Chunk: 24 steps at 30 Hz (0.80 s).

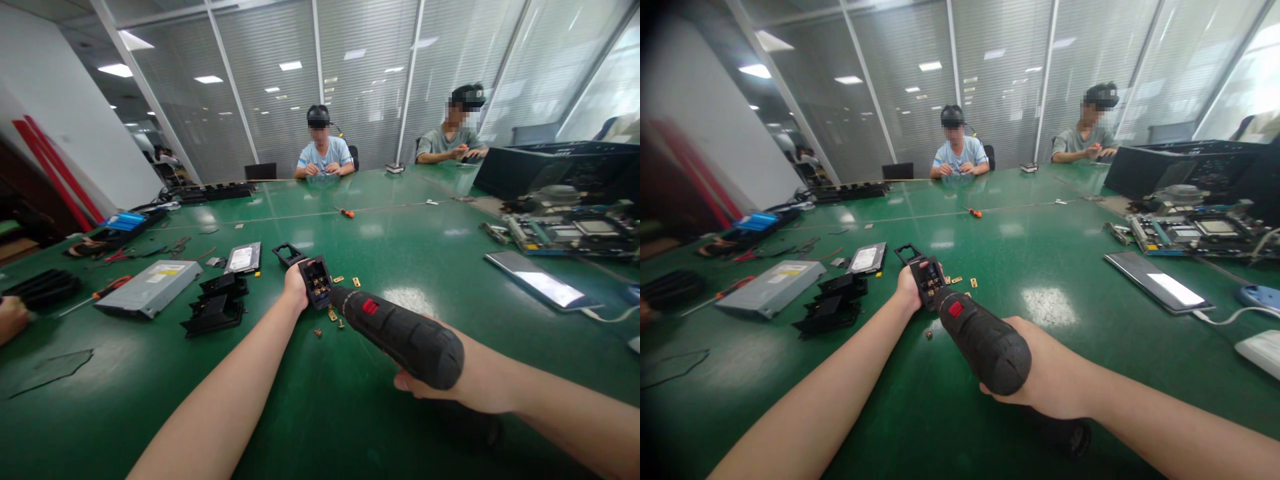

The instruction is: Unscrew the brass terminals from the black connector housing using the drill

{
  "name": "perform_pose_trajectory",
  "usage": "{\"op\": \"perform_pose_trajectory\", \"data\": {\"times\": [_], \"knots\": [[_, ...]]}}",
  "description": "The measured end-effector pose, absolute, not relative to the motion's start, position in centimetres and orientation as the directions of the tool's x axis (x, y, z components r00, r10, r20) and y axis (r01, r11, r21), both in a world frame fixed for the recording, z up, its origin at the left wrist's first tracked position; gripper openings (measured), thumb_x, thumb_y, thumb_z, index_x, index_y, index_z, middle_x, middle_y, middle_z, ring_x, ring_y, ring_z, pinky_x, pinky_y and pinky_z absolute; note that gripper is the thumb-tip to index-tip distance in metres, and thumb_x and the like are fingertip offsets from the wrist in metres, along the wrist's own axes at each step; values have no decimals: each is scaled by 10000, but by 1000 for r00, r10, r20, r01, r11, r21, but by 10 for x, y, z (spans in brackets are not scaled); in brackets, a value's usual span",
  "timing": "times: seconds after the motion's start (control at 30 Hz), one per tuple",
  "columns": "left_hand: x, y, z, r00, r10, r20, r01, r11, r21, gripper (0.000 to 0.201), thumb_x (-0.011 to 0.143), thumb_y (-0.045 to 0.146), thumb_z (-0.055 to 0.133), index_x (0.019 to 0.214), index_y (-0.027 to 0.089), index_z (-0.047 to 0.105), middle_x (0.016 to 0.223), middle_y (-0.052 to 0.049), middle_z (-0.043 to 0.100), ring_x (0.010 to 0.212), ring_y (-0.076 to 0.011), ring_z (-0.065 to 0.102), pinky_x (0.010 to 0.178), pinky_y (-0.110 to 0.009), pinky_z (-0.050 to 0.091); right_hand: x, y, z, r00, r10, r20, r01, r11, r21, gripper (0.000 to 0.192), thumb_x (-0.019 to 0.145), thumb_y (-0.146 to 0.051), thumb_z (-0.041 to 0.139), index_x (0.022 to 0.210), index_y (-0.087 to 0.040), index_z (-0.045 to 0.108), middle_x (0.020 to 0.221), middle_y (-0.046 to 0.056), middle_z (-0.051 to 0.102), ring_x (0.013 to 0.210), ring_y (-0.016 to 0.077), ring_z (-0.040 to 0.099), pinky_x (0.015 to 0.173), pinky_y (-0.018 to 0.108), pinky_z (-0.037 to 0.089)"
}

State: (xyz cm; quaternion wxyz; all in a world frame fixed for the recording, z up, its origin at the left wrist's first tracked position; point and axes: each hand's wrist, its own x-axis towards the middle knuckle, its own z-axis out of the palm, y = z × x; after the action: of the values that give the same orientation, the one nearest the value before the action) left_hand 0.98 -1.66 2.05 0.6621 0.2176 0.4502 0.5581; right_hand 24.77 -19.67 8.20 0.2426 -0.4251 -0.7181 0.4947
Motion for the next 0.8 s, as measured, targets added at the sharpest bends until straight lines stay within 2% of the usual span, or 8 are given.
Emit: {"op": "perform_pose_trajectory", "data": {"times": [0.17,0.4,0.57,0.8], "knots": [[11,-17,21,-38,929,-369,-546,290,786,150,809,246,577,774,149,686,647,-89,700,533,-236,660,554,-358,569,250,-196,76,-518,855,-8,335,194,-922,251,738,-329,796,742,-228,566,690,-13,623,623,159,523,554,267,436],[8,-15,17,-18,938,-347,-546,282,789,177,810,263,577,795,143,705,648,-94,701,546,-255,669,569,-382,573,253,-195,72,-513,858,-41,375,181,-909,291,750,-375,823,771,-238,567,715,-7,644,618,179,596,565,296,495],[8,-16,17,-18,937,-349,-545,284,789,180,798,267,573,790,145,705,629,-91,688,534,-258,659,559,-385,563,255,-196,67,-480,876,-44,393,170,-904,313,750,-404,836,893,-219,627,764,4,671,659,184,615,605,308,531],[9,-17,19,-12,939,-343,-537,284,795,158,803,261,566,750,160,675,643,-85,689,527,-245,650,560,-379,558,249,-197,80,-538,842,-30,339,184,-922,249,753,-331,788,738,-230,561,689,-14,621,621,161,549,561,275,470]]}}
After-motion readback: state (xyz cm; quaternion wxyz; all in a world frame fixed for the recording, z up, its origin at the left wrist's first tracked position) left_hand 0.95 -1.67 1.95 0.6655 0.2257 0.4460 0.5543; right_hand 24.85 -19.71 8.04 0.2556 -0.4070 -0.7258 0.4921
